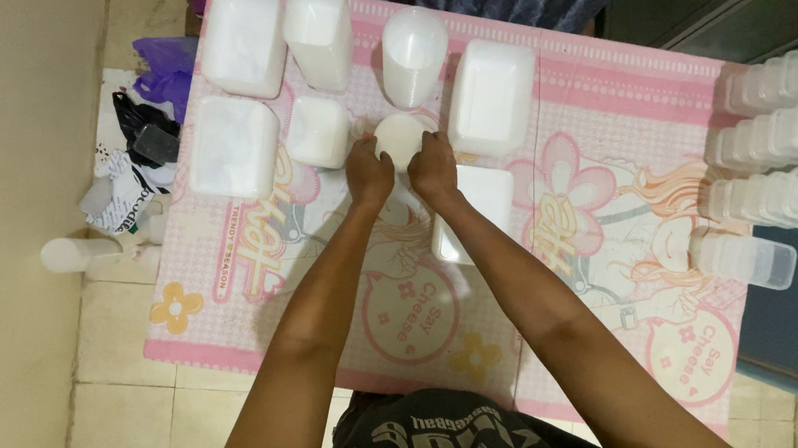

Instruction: The person repeatedly picks up small transparent plastic containers from a table, opens them, and places them into a growing stack. The person handles the containers one at a time throughout the clip.

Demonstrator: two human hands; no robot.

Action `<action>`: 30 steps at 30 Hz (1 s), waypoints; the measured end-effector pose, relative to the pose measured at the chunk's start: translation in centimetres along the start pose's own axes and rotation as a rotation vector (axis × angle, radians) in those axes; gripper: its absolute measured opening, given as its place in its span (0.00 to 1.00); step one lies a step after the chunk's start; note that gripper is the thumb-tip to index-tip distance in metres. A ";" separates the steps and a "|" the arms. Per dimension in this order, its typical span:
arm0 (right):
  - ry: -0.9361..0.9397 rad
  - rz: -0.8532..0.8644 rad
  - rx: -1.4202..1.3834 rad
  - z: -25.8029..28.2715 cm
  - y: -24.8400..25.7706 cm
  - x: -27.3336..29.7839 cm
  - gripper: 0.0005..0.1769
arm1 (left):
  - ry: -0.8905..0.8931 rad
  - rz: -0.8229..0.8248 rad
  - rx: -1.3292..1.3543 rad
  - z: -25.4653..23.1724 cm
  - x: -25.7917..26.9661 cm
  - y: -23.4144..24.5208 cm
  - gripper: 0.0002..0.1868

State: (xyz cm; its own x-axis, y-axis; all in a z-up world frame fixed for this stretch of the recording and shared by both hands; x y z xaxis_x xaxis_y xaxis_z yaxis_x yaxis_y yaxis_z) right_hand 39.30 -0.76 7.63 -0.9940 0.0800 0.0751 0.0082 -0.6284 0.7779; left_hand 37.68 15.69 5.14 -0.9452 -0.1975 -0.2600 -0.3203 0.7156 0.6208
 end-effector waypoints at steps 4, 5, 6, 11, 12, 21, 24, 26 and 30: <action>-0.087 0.072 -0.018 -1.0 -0.8 -0.2 0.11 | 0.122 0.125 -0.004 1.0 0.3 -1.4 0.22; -0.065 0.059 -0.016 -0.8 -0.6 -0.2 0.12 | 0.128 0.129 -0.007 1.0 0.3 -1.4 0.23; -0.041 0.049 -0.015 -0.4 -0.4 -0.1 0.12 | 0.137 0.131 -0.012 0.9 0.3 -1.3 0.23; 0.035 -0.001 -0.055 1.7 2.0 1.1 0.21 | 0.061 0.051 0.052 -1.3 0.8 0.9 0.24; 0.056 -0.021 -0.105 2.3 3.0 1.7 0.22 | 0.046 0.034 0.073 -1.8 1.1 1.5 0.25; 0.164 -0.170 -0.264 0.2 13.8 12.6 0.22 | 0.095 0.052 0.300 -8.5 10.6 5.5 0.24; 0.134 -0.213 -0.260 -3.4 16.9 15.7 0.22 | 0.027 0.035 0.325 -12.2 13.9 6.7 0.25; 0.096 -0.229 -0.250 -6.3 18.7 17.5 0.23 | 0.143 0.091 0.415 -13.3 16.4 6.1 0.26; 0.031 -0.259 -0.225 -11.5 22.0 20.3 0.26 | 0.213 0.127 0.479 -16.5 20.0 4.5 0.27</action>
State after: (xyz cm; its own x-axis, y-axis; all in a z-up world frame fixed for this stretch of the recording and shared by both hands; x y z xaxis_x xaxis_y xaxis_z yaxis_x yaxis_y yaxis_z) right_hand 18.02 -21.88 19.05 -0.9629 0.2377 -0.1281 -0.2653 -0.7452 0.6117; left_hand 16.29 3.92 14.98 -0.9825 -0.1854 -0.0185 -0.1850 0.9584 0.2175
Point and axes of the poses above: each hand's wrist, its own x-axis away from the middle knuckle, its own y-axis out of the back of the hand, z = x × y, the point moved 10 cm from there along -x, towards the middle knuckle, and after that the axes turned 7 degrees about -y, right-handed, at the moved point
